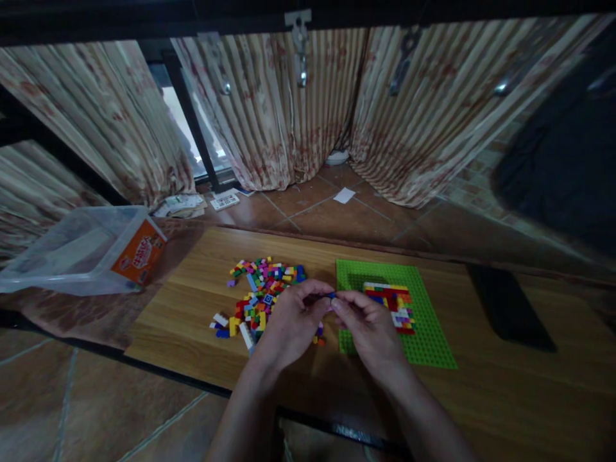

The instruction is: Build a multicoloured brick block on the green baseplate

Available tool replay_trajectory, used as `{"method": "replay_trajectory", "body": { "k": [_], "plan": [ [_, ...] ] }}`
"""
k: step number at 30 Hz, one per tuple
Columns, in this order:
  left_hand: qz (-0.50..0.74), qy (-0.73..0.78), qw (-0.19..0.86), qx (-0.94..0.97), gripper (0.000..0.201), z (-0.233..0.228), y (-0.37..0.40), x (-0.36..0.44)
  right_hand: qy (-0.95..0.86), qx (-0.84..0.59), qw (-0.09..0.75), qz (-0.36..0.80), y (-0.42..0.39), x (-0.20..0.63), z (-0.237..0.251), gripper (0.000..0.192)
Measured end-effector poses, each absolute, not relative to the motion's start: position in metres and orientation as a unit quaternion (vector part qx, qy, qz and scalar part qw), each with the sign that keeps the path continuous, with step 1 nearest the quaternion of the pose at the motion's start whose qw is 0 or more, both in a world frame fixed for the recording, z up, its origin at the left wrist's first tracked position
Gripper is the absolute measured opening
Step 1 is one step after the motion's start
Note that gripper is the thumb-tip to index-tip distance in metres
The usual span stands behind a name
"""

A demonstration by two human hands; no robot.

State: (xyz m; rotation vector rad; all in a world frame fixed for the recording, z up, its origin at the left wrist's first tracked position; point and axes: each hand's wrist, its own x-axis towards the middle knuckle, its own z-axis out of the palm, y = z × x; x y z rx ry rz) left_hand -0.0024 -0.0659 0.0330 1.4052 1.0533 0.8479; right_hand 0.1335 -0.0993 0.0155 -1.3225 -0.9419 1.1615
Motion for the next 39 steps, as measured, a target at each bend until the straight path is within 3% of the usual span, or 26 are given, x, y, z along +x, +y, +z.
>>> {"method": "replay_trajectory", "body": {
  "k": [8,14,17,21,25,28,33,39],
  "plan": [
    [0.357,0.449,0.607,0.55,0.016,0.039,-0.072,0.008,-0.292,-0.515,0.597,0.541,-0.1,0.132,0.019,0.025],
    [0.353,0.461,0.627,0.52,0.012,0.048,-0.069,0.003,-0.295,-0.512,0.579,0.562,-0.102,0.132,0.019,0.025],
    [0.361,0.485,0.625,0.494,0.008,0.046,-0.066,0.001,-0.432,-0.597,0.515,0.437,-0.102,0.132,0.012,0.019],
    [0.377,0.501,0.626,0.464,0.011,0.039,-0.062,0.0,-0.621,-0.656,0.345,0.255,-0.106,0.127,0.004,0.018],
    [0.369,0.502,0.627,0.468,0.013,0.036,-0.061,-0.001,-0.661,-0.655,0.278,0.24,-0.109,0.124,0.004,0.021],
    [0.362,0.505,0.626,0.472,0.011,0.036,-0.061,-0.002,-0.625,-0.648,0.333,0.28,-0.109,0.127,0.007,0.02],
    [0.357,0.502,0.627,0.477,0.01,0.038,-0.062,0.0,-0.436,-0.603,0.508,0.434,-0.102,0.131,0.013,0.03],
    [0.339,0.473,0.652,0.486,0.012,0.044,-0.065,0.006,-0.332,-0.553,0.561,0.518,-0.098,0.132,0.017,0.031]
  ]
}}
